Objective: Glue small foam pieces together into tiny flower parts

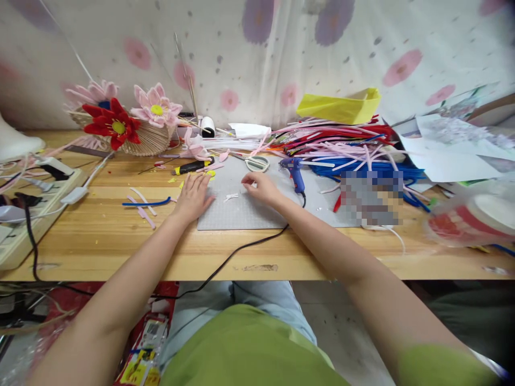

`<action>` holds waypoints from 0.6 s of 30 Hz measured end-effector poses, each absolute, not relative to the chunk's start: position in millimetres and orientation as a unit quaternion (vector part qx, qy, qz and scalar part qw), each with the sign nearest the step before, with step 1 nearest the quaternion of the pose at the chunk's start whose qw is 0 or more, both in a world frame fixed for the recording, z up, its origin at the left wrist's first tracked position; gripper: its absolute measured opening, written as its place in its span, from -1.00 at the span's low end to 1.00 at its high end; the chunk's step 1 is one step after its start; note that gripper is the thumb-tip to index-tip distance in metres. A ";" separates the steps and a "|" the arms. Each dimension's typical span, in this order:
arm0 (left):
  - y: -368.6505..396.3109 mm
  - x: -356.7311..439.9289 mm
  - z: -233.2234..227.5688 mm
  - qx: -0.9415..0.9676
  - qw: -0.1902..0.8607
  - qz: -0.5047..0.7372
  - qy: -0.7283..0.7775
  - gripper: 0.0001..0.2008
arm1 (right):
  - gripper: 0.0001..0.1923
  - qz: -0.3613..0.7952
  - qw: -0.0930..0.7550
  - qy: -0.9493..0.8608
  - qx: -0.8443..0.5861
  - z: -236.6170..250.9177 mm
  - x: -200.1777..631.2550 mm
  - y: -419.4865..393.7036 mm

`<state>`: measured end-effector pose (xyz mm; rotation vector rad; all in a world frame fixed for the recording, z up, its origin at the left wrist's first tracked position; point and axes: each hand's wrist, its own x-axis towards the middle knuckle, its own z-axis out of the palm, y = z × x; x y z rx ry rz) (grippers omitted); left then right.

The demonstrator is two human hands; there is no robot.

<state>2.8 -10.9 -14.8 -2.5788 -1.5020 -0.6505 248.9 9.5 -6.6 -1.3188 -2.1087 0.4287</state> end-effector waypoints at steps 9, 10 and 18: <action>-4.0 17.8 4.4 -0.744 0.108 -0.343 -0.564 -0.75 | -0.87 0.213 0.260 -0.798 -0.500 -12.2 221.0 17.5; -3.3 25.8 5.5 -0.742 0.083 -0.343 -0.570 -0.81 | -0.87 0.207 0.254 -0.805 -0.495 -13.3 219.7 16.6; -8.3 54.8 -9.0 -0.685 -0.110 -0.342 -0.633 -0.84 | -0.91 0.194 0.284 -0.807 -0.480 -18.1 218.2 11.2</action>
